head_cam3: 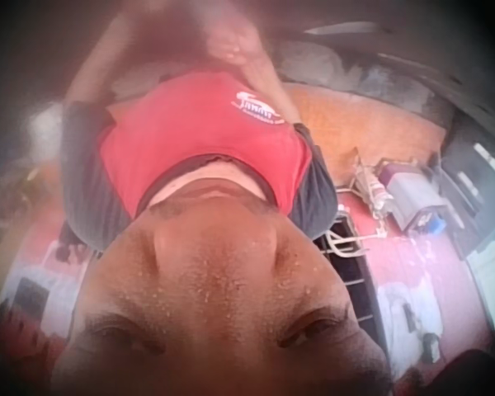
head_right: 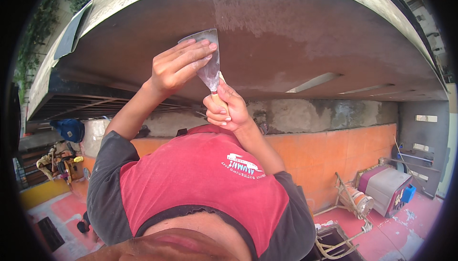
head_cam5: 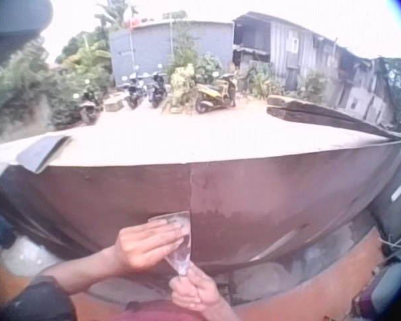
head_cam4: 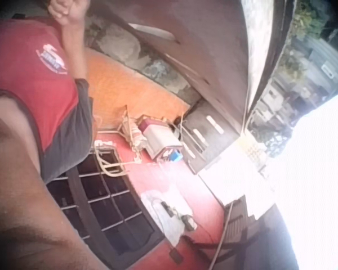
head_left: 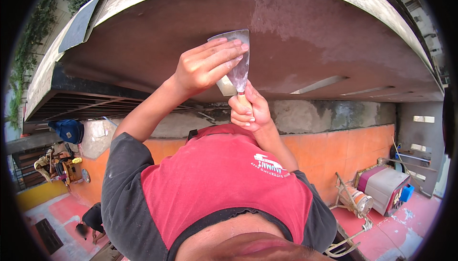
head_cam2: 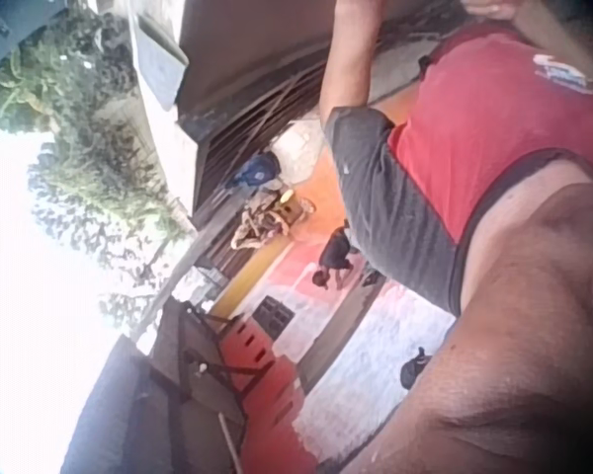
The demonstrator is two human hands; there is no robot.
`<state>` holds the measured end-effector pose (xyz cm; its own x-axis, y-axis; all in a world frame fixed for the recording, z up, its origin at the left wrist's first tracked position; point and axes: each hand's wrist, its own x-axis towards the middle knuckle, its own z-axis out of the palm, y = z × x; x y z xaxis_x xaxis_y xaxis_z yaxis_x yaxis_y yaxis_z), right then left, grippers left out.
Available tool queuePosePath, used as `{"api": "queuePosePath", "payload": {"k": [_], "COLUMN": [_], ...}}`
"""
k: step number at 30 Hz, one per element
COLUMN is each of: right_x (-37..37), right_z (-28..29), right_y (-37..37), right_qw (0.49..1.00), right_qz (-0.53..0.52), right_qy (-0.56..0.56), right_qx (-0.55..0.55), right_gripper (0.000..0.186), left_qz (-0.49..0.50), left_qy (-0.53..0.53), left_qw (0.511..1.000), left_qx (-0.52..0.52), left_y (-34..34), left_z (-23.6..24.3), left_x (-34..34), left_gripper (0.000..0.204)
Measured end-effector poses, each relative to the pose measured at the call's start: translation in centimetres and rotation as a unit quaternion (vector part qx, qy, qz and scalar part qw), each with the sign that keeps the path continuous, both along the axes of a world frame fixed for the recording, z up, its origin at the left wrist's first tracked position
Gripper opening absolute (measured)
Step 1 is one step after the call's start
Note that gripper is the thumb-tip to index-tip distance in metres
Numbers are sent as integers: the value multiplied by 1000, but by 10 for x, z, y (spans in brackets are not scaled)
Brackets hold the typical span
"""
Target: The person walks toward a reddish-brown wall and uses a metal scraper to remove material from the surface. They repeatedly scrape small areas, pause to wipe the scraper, and continue scraping the same wall section.
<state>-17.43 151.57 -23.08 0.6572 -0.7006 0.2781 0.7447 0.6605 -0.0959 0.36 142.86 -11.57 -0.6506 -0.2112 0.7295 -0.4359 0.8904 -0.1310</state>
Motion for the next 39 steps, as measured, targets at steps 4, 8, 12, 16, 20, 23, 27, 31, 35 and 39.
{"api": "queuePosePath", "payload": {"k": [4,8,12,16,20,23,27,31,35,39], "right_x": [5,7,11,14,14,12,14,15,14,14], "right_z": [-1,-5,-5,-5,-3,-3,-10,-12,-10,-12], "right_y": [0,-4,-5,-5,-5,-8,-10,-9,-7,-12], "right_qw": [1000,999,999,999,999,999,999,999,999,999], "right_qz": [-2,-9,-9,-11,-24,-16,-4,1,5,6], "right_qy": [-18,0,-12,-15,3,-2,-21,-32,-39,-43], "right_qx": [-18,-35,-46,-40,-31,-42,-34,-30,-24,-27], "right_gripper": [41,40,39,38,37,36,35,36,36,38], "left_qz": [-5,-11,-19,-24,-20,-24,-19,-18,-16,-12], "left_qy": [-9,-11,-21,-24,-18,-11,-16,-20,-20,-24], "left_qw": [1000,1000,1000,999,1000,1000,999,999,999,999], "left_qx": [14,4,-1,-6,-13,-17,-29,-21,-19,-25], "left_y": [1,-2,-3,-4,-4,-6,-8,-5,-6,-7], "left_z": [6,3,5,7,8,7,4,5,6,7], "left_x": [0,3,6,7,7,7,8,7,7,7], "left_gripper": [20,15,16,19,19,19,18,16,12,15]}}
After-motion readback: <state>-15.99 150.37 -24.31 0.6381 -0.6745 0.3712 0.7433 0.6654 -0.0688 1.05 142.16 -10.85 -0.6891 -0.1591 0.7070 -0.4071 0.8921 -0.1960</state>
